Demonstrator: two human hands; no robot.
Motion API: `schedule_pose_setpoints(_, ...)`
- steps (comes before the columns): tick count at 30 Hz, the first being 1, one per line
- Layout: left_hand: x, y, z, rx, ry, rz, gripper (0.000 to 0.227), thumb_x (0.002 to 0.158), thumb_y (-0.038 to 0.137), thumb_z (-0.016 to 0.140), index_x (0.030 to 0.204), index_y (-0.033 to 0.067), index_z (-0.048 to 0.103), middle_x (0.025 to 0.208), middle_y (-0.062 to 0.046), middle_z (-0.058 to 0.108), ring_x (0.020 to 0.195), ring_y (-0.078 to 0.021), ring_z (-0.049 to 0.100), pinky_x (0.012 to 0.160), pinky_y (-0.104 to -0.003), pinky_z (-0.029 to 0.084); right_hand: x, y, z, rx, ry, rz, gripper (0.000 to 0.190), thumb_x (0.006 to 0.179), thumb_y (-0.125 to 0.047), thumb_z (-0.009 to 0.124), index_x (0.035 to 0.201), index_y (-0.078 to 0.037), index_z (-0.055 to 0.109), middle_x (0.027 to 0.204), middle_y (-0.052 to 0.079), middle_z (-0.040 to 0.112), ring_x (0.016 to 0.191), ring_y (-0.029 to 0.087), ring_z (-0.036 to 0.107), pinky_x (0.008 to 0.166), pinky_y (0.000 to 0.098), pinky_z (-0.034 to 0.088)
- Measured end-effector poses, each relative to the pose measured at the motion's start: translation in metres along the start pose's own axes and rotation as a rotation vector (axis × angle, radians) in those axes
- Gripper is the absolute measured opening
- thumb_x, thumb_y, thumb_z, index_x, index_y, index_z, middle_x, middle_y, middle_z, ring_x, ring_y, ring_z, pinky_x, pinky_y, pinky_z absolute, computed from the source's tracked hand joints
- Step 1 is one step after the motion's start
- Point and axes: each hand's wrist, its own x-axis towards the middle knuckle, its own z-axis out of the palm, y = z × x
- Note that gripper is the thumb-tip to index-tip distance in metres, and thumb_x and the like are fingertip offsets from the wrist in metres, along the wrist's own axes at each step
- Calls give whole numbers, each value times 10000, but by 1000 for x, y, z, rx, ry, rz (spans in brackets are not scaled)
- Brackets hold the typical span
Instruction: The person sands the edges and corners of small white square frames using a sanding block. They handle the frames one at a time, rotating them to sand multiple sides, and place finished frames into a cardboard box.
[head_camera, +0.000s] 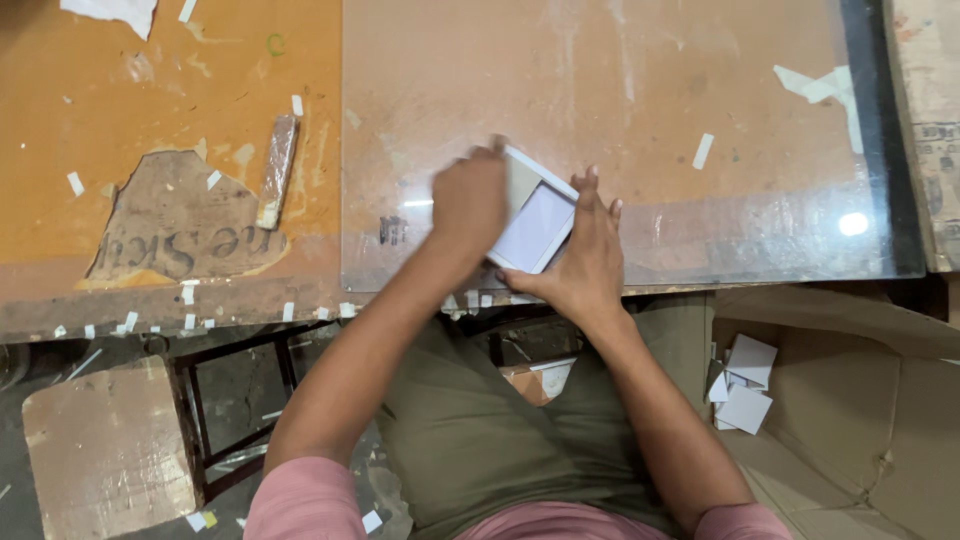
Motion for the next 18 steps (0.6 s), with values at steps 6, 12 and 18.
schedule_pose_setpoints(6,-23,-51,-15,41,99,-202,273,894,82,613,1142,-15,668,919,-161,697,806,-338,700,672,-456,532,2,-6,-6,-17,82,-97,1322,588,-531,926,1578,3,232,1587,310,307,1467,491,304,1212,646,181)
schedule_pose_setpoints(12,-41,-52,-8,236,266,-205,245,914,80,615,1142,16,677,992,-99,644,923,-273,617,749,-413,469,-14,-47,-3,-234,151,-179,909,783,-535,830,1490,-85,481,1440,257,372,1352,476,346,1169,687,216)
schedule_pose_setpoints(18,-48,-52,-3,259,336,-238,267,895,81,624,1150,17,665,982,-88,628,926,-267,613,734,-405,473,-8,-74,9,-400,-35,31,850,820,-569,749,1416,1,543,1052,199,628,1014,359,551,949,622,312)
